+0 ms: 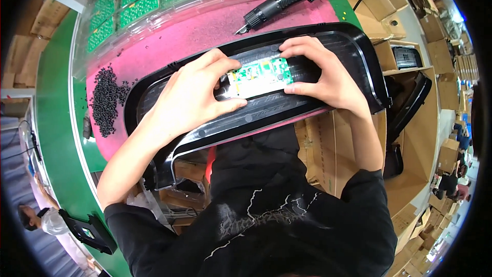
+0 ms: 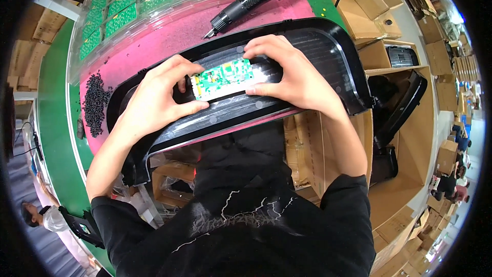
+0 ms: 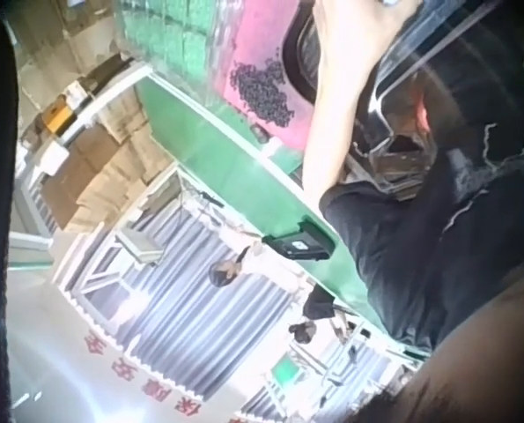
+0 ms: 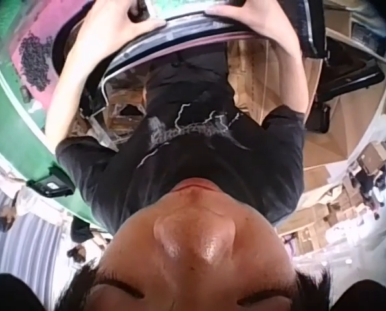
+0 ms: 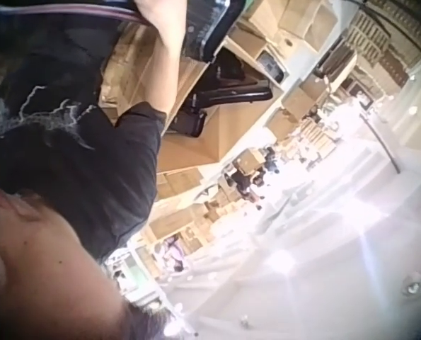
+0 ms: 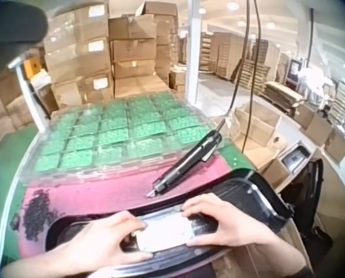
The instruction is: Assembling circuit boards into plastic housings using an electric screwdriver.
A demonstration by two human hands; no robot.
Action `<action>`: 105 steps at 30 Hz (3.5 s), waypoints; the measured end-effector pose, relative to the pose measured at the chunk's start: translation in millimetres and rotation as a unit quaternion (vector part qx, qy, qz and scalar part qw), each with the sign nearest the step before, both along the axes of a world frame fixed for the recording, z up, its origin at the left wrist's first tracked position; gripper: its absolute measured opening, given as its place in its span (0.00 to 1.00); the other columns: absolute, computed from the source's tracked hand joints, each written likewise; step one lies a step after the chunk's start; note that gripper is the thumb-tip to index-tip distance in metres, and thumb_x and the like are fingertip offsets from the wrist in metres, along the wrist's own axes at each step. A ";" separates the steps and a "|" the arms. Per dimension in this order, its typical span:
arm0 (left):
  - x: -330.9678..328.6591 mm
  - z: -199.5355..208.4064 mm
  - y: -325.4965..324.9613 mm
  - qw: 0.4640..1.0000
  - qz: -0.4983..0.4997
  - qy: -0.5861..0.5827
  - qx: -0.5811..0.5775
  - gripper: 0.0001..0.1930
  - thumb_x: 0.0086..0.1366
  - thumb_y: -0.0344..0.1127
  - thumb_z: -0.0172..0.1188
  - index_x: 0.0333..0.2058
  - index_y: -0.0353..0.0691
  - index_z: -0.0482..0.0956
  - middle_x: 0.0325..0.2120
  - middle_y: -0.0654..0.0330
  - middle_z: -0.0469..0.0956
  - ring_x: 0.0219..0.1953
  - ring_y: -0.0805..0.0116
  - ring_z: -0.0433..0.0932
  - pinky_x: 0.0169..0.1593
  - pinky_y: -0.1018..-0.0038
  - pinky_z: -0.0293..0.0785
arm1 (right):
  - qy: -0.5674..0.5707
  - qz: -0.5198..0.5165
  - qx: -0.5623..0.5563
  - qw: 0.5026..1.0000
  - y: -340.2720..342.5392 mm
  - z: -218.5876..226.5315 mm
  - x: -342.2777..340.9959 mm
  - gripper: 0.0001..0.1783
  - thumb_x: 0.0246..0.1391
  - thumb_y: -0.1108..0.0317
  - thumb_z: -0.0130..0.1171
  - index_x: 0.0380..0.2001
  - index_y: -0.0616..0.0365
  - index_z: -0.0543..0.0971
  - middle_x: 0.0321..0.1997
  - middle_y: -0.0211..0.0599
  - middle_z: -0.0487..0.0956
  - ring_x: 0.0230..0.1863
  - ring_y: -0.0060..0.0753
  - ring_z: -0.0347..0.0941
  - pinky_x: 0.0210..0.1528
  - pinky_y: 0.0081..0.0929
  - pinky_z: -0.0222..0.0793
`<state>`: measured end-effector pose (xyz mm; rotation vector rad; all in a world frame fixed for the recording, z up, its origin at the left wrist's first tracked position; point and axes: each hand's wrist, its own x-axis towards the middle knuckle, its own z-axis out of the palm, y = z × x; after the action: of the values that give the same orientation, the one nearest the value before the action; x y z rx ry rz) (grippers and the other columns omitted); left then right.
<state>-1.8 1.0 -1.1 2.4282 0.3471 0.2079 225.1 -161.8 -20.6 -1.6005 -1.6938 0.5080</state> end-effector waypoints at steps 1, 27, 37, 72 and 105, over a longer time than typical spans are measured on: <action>-0.2 0.1 -1.3 1.000 0.000 0.010 0.009 0.26 0.47 0.37 0.74 0.46 0.36 0.77 0.39 0.58 0.75 0.33 0.68 0.77 0.37 0.72 0.74 | -0.005 -0.001 -0.003 1.000 -1.4 -0.7 -0.2 0.28 0.37 0.68 0.73 0.45 0.61 0.76 0.52 0.38 0.74 0.57 0.42 0.68 0.60 0.35 0.64; -17.9 8.6 1.9 0.997 -0.030 0.008 0.072 0.31 0.53 0.45 0.69 0.51 0.33 0.70 0.46 0.53 0.71 0.45 0.51 0.77 0.45 0.61 0.76 | -0.072 -0.029 -0.048 0.996 5.9 12.8 -16.1 0.32 0.31 0.73 0.72 0.47 0.61 0.75 0.53 0.42 0.73 0.57 0.46 0.67 0.61 0.36 0.61; -135.1 9.9 71.0 0.932 0.241 0.082 0.259 0.15 0.52 0.21 0.62 0.41 0.32 0.79 0.36 0.49 0.78 0.43 0.46 0.77 0.45 0.62 0.74 | 0.041 -0.242 0.067 0.967 4.9 37.9 33.4 0.28 0.54 0.73 0.58 0.60 0.55 0.69 0.50 0.29 0.69 0.42 0.18 0.61 0.51 0.16 0.57; -26.9 56.6 2.8 0.954 0.040 -0.227 -0.192 0.09 0.55 0.18 0.64 0.36 0.30 0.84 0.32 0.55 0.81 0.35 0.70 0.81 0.40 0.78 0.79 | 0.657 0.096 0.294 0.688 43.8 93.4 -75.8 0.32 0.60 0.40 0.47 0.49 0.63 0.66 0.34 0.30 0.64 0.27 0.20 0.60 0.38 0.26 0.59; -17.6 25.7 -4.8 0.968 -0.012 -0.217 -0.126 0.11 0.54 0.22 0.66 0.38 0.31 0.82 0.31 0.55 0.84 0.33 0.68 0.84 0.39 0.76 0.79 | 0.481 0.184 0.344 0.785 23.3 85.1 -65.3 0.42 0.40 0.30 0.63 0.46 0.53 0.69 0.33 0.22 0.66 0.15 0.14 0.64 0.26 0.23 0.66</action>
<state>-19.5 -3.7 24.6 2.0649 0.1360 0.6337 159.8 -138.5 64.5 -0.3153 -1.1285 0.6376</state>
